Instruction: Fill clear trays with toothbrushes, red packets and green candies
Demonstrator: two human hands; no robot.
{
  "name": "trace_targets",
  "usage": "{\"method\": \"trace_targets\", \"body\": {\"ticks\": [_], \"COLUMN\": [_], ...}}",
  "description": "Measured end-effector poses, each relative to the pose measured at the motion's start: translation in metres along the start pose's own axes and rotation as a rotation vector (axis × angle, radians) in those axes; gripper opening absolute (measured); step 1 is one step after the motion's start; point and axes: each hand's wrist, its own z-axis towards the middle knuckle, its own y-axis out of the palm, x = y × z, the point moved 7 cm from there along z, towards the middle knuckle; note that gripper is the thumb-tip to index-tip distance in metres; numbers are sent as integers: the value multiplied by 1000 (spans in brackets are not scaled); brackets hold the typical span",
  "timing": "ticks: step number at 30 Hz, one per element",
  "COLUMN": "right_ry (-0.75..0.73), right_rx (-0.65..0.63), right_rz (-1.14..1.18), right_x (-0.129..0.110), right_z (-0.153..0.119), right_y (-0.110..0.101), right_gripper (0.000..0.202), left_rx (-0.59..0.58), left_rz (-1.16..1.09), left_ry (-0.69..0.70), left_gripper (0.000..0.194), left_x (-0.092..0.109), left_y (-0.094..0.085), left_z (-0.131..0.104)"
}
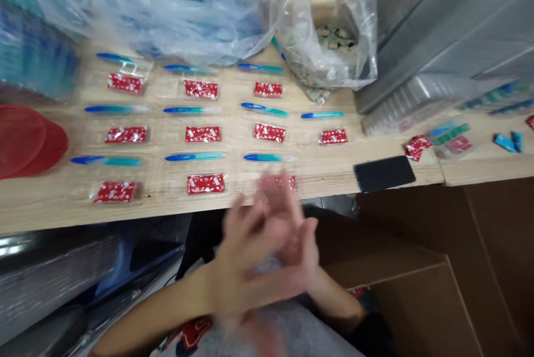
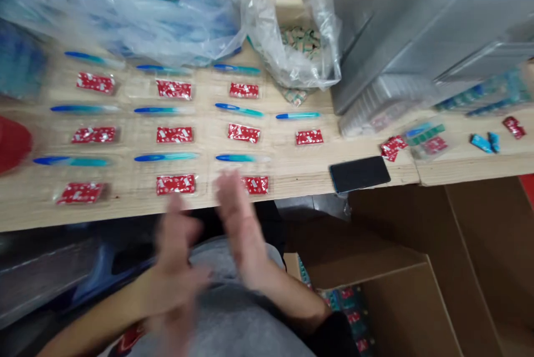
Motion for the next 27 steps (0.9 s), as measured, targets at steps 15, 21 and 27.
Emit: {"method": "trace_targets", "body": {"ticks": [15, 21, 27], "right_ry": [-447, -557, -620], "right_rx": [322, 273, 332], "right_rz": [-761, -1062, -1009], "right_x": [-11, 31, 35], "right_z": [5, 7, 11], "right_y": [-77, -63, -72], "right_gripper": [23, 21, 28], "left_rx": [315, 294, 273], "left_rz": [273, 259, 120], "left_ry": [130, 88, 142], "left_gripper": [28, 27, 24], "left_x": [-22, -27, -38], "left_y": [27, 49, 22], "left_z": [12, 31, 43]}}
